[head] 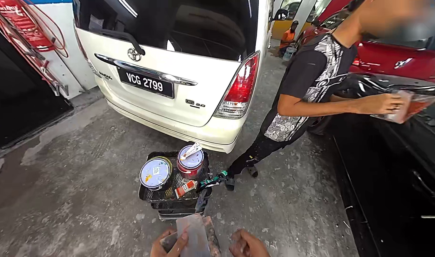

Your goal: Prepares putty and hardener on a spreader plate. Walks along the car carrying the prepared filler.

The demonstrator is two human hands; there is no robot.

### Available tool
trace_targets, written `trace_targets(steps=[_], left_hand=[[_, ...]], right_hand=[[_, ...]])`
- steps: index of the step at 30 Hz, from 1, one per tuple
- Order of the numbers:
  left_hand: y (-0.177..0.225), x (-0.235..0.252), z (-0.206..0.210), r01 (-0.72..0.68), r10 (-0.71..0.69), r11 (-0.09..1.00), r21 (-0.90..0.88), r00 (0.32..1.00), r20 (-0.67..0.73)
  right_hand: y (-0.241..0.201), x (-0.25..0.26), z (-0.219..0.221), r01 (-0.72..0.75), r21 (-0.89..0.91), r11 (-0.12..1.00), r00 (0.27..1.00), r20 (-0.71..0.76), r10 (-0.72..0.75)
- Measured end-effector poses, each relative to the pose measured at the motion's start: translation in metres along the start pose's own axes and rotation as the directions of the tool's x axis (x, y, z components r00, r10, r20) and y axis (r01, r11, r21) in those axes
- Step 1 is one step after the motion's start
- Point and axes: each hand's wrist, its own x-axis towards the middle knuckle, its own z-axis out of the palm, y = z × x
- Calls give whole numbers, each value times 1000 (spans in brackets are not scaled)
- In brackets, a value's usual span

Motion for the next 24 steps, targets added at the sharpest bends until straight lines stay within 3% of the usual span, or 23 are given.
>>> trace_targets(steps=[2,3,7,9,11,13,15,18,21,24], left_hand=[[0,6,-1,-17,16,999,39,1000,21],[1,10,-1,-14,12,998,58,1000,27],[5,33,0,46,-47,998,53,999,16],[11,50,0,53,-54,998,43,998,26],[17,67,3,61,-62,998,12,996,59],[20,86,6,75,-75,997,-3,995,60],[16,109,6,90,-90,996,-16,995,39],[5,147,0,87,-87,996,-29,996,8],[-6,189,-10,132,-132,991,30,991,29],[-15,228,-9,165,-165,985,51,986,6]], right_hand=[[-41,18,2,108,237,966,991,-102,-86],[-58,29,5,155,270,950,986,-108,-130],[-85,79,25,221,130,967,975,-1,-222],[-87,99,23,224,291,930,967,50,-249],[-87,113,16,236,480,845,962,10,-274],[-88,122,7,193,617,763,981,-95,-171],[-93,132,-9,96,745,660,985,-169,48],[-98,150,-37,24,865,501,919,-216,329],[-98,164,-53,56,883,466,857,-282,431],[-93,181,-58,103,900,425,845,-304,440]])
